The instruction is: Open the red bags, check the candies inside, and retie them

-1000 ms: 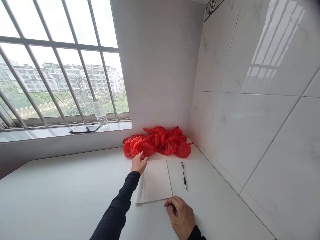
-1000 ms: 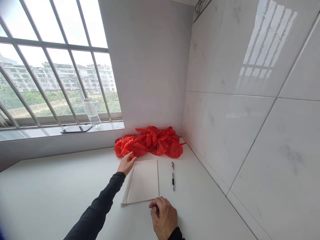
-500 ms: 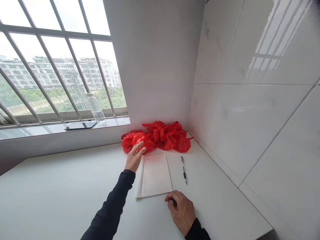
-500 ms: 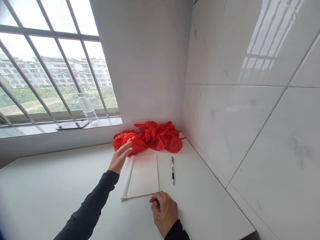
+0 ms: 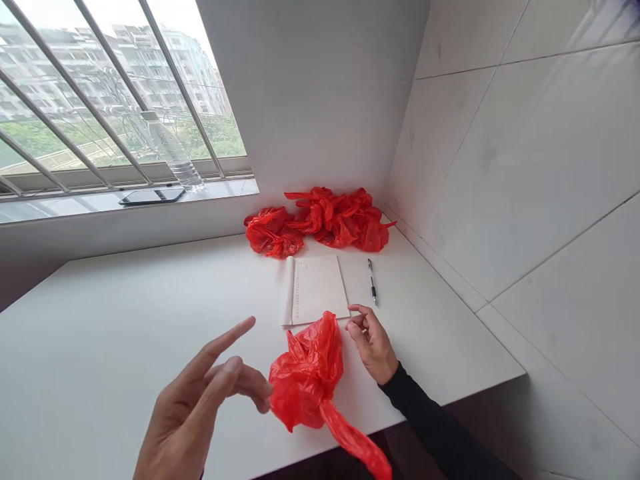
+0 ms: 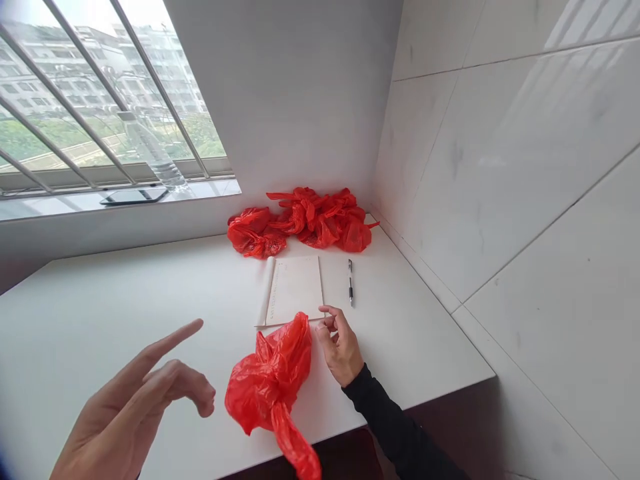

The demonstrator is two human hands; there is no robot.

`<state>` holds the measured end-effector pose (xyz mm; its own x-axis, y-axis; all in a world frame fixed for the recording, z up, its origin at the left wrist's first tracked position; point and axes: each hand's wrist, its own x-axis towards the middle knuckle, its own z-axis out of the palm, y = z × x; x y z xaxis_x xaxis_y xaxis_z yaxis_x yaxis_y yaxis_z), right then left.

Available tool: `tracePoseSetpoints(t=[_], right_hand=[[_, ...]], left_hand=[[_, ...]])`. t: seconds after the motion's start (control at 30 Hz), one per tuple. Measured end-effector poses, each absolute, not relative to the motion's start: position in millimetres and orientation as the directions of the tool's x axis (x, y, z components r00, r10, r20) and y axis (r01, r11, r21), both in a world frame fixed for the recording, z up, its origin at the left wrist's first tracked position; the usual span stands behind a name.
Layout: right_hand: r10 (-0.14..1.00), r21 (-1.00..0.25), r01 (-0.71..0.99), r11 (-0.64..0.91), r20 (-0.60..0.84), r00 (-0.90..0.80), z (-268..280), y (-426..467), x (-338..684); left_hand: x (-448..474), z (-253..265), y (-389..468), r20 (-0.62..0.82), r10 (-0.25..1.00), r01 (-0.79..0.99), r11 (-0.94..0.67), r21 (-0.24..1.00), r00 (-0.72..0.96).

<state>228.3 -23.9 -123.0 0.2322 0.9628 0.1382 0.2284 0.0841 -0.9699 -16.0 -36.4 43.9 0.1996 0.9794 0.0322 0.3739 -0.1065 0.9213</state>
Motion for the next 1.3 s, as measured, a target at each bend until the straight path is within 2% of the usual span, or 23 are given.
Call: tracePoseSetpoints(t=[0.07, 0.17, 0.27, 0.4, 0.53, 0.63, 0.7, 0.73, 0.8, 0.9, 0.97, 1.03, 1.13, 1.2, 1.3], right_hand=[[0.976, -0.973, 0.174, 0.152, 0.176, 0.131, -118.7, -37.4, 227.6], [0.954, -0.939, 0.167, 0.299, 0.296, -0.045, -107.3, -59.8, 224.6], [0.905, -0.875, 0.236, 0.423, 0.397, -0.154, -95.1, -73.5, 223.5], [0.826, -0.764, 0.322, 0.560, 0.481, -0.294, -86.0, -74.4, 229.1], [0.822, -0.722, 0.396, 0.567, 0.471, -0.319, -79.2, -70.9, 242.4], [0.891, -0.778, 0.437, 0.452, 0.421, -0.171, -72.5, -70.6, 253.3], [0.926, -0.817, 0.453, 0.358, 0.372, -0.062, -67.9, -70.4, 257.2], [0.937, -0.832, 0.451, 0.324, 0.348, -0.032, -65.6, -70.1, 257.2], [0.950, -0.855, 0.426, 0.296, 0.312, -0.033, -61.0, -69.2, 252.5], [0.953, -0.869, 0.391, 0.303, 0.281, -0.114, -54.9, -66.9, 236.1], [0.950, -0.865, 0.395, 0.311, 0.266, -0.166, -53.2, -64.1, 225.5], [0.953, -0.866, 0.400, 0.299, 0.250, -0.171, -53.5, -60.2, 221.2], [0.979, -0.920, 0.338, 0.200, 0.202, -0.027, -54.9, -54.5, 227.6], [0.984, -0.957, 0.257, 0.131, 0.158, 0.084, -53.1, -52.7, 233.7], [0.985, -0.973, 0.193, 0.128, 0.147, 0.088, -43.5, -53.2, 232.3]], left_hand=[[-18.1, 30.5, -49.2, 0.018, 0.979, 0.500, -0.120, 0.858, 0.204], [-9.0, 4.8, -72.7, 0.007, 0.937, 0.723, -0.276, 0.633, 0.350], [1.2, -17.0, -91.2, 0.118, 0.878, 0.763, -0.464, 0.450, 0.464], [-2.7, -25.4, -92.1, 0.218, 0.829, 0.739, -0.558, 0.377, 0.515], [-26.0, -18.1, -76.5, 0.267, 0.889, 0.783, -0.456, 0.423, 0.372], [-47.0, -13.5, -63.3, 0.187, 0.981, 0.846, -0.145, 0.514, 0.054], [-54.8, -11.4, -58.1, 0.138, 0.985, 0.824, 0.010, 0.567, -0.107], [-55.1, -10.4, -57.3, 0.138, 0.983, 0.804, 0.015, 0.594, -0.120], [-48.4, -9.0, -58.9, 0.180, 0.984, 0.779, -0.113, 0.617, 0.001], [-29.3, -9.4, -63.3, 0.257, 0.931, 0.771, -0.360, 0.525, 0.260], [-21.4, -10.7, -63.3, 0.295, 0.897, 0.760, -0.438, 0.480, 0.330], [-23.3, -10.7, -60.5, 0.322, 0.915, 0.764, -0.385, 0.518, 0.243], [-40.2, -5.2, -55.0, 0.260, 0.956, 0.720, -0.088, 0.689, -0.132], [-50.5, 1.3, -53.2, 0.194, 0.935, 0.617, 0.033, 0.786, -0.297], [-49.3, 10.8, -54.6, 0.160, 0.954, 0.555, 0.007, 0.832, -0.252]])
